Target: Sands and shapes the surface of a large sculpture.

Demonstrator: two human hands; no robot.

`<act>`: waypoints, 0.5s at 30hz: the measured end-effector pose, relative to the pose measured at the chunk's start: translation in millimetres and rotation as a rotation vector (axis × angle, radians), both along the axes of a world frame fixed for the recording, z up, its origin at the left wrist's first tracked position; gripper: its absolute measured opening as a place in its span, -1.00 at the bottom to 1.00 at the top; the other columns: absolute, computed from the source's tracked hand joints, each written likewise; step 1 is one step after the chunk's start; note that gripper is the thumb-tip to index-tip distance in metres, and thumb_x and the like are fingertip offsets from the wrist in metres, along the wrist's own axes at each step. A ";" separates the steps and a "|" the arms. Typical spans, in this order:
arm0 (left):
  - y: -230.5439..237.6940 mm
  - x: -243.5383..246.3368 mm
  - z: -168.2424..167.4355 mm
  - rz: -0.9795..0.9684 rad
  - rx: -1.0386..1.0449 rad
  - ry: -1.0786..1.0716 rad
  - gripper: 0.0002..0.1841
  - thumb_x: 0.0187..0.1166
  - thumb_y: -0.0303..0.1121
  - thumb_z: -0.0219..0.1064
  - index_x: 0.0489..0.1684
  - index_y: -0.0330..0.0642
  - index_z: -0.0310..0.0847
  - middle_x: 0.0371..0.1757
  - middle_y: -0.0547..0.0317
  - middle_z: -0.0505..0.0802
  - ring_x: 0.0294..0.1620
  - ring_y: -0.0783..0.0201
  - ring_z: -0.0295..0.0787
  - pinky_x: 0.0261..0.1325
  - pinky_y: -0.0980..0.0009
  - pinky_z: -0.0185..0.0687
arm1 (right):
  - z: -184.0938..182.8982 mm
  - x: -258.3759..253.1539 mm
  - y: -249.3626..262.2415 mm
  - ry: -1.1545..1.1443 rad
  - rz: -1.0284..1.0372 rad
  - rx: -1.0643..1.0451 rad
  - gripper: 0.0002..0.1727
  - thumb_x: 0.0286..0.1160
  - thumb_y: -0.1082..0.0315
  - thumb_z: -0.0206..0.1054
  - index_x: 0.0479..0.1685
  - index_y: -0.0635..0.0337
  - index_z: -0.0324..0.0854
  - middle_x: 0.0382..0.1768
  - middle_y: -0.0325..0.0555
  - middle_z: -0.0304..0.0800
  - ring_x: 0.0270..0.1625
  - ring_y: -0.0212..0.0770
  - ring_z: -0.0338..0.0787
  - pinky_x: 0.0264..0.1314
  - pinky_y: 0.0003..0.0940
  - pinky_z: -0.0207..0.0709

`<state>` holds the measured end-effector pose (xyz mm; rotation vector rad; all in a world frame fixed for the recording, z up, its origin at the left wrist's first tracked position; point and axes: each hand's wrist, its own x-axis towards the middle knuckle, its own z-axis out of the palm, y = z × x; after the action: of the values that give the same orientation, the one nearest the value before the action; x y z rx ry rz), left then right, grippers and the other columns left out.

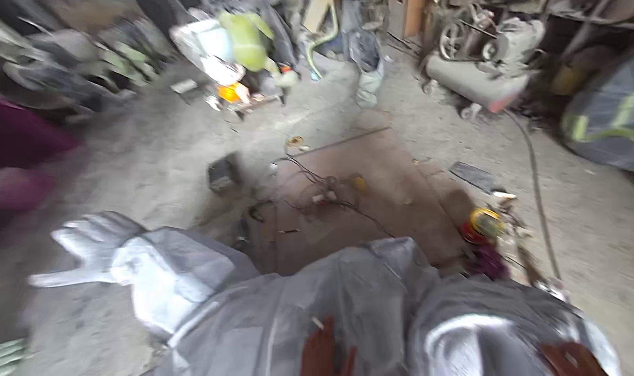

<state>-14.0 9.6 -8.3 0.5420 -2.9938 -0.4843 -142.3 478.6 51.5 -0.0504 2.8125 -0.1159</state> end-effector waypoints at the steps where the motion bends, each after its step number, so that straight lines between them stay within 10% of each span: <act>1: -2.3 1.8 -2.1 -0.012 0.000 0.017 -0.01 0.47 0.39 0.24 0.79 -0.16 0.25 0.65 0.01 0.59 0.62 0.00 0.53 0.70 -0.05 0.35 | -17.4 -11.5 9.2 0.120 0.141 -0.032 -0.66 0.51 0.32 0.36 0.25 0.04 0.78 0.30 0.43 0.68 0.39 0.46 0.67 0.12 0.45 0.65; 9: -6.1 8.2 -7.1 -0.033 0.029 0.013 0.04 0.45 0.47 0.10 0.85 -0.11 0.14 0.53 -0.21 0.65 0.56 -0.20 0.55 0.69 -0.13 0.28 | -18.3 43.7 21.9 0.108 -0.031 0.056 -0.61 0.43 0.36 0.42 0.25 -0.17 0.78 0.25 0.10 0.70 0.10 0.20 0.83 -0.23 0.18 0.77; 15: -9.3 11.3 -8.0 -0.035 0.026 0.029 0.03 0.43 0.49 0.07 0.84 -0.06 0.15 0.53 -0.21 0.64 0.57 -0.19 0.55 0.70 -0.12 0.27 | -12.6 -24.4 -9.9 -0.086 0.008 0.098 -0.59 0.50 0.30 0.42 0.32 -0.27 0.70 0.32 0.05 0.60 0.24 0.17 0.74 -0.10 0.19 0.75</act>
<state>-2.7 0.3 -16.3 0.4803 -2.9778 -0.5291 -166.7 468.7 38.8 -0.0329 2.7270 0.0209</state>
